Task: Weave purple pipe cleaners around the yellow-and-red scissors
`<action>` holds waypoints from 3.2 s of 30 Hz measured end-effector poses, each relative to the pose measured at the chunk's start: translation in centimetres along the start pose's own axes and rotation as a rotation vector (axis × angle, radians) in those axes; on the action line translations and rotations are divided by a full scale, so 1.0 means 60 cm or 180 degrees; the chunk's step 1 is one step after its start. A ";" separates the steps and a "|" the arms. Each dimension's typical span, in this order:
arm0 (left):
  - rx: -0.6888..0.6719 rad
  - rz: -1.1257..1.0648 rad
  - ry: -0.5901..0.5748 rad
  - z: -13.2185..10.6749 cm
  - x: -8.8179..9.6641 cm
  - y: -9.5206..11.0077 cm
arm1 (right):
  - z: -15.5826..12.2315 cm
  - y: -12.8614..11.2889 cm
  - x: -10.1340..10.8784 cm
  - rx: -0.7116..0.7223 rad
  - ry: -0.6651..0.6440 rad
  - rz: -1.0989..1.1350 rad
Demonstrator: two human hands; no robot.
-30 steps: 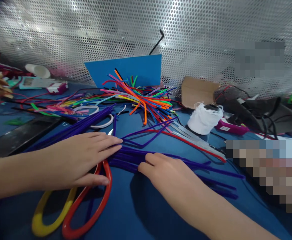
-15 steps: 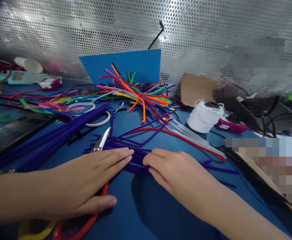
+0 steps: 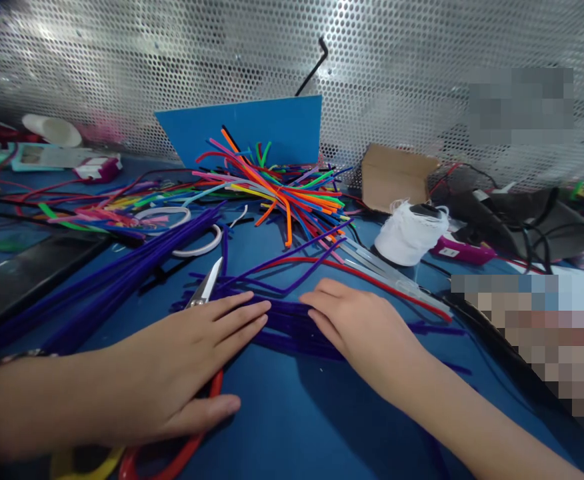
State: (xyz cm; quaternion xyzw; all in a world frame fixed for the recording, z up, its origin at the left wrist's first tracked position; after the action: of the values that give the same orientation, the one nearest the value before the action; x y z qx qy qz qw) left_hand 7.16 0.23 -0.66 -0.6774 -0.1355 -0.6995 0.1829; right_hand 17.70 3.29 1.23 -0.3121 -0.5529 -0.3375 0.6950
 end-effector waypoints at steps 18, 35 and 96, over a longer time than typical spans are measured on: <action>0.0191 -0.0279 -0.0483 0.009 -0.025 -0.004 | 0.045 -0.064 0.053 0.0846 0.0826 -0.0692; 0.0256 -0.0118 -0.0007 0.008 -0.008 -0.004 | 0.103 -0.066 -0.007 0.0706 0.0129 -0.0325; 0.0246 0.0139 0.0587 -0.007 0.015 0.008 | 0.024 -0.027 -0.030 0.0103 -0.0545 0.0707</action>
State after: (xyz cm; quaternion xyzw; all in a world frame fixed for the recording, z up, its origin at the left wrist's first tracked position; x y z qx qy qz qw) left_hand 6.98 -0.44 0.19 -0.6053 -0.1302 -0.7490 0.2357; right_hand 15.29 3.77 -0.17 -0.3878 -0.5775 -0.2217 0.6833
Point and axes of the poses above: each hand's wrist, its own z-axis towards the middle knuckle, its own x-axis out of the back of the hand, y = z × x, the point moved 9 cm from there along z, towards the middle knuckle
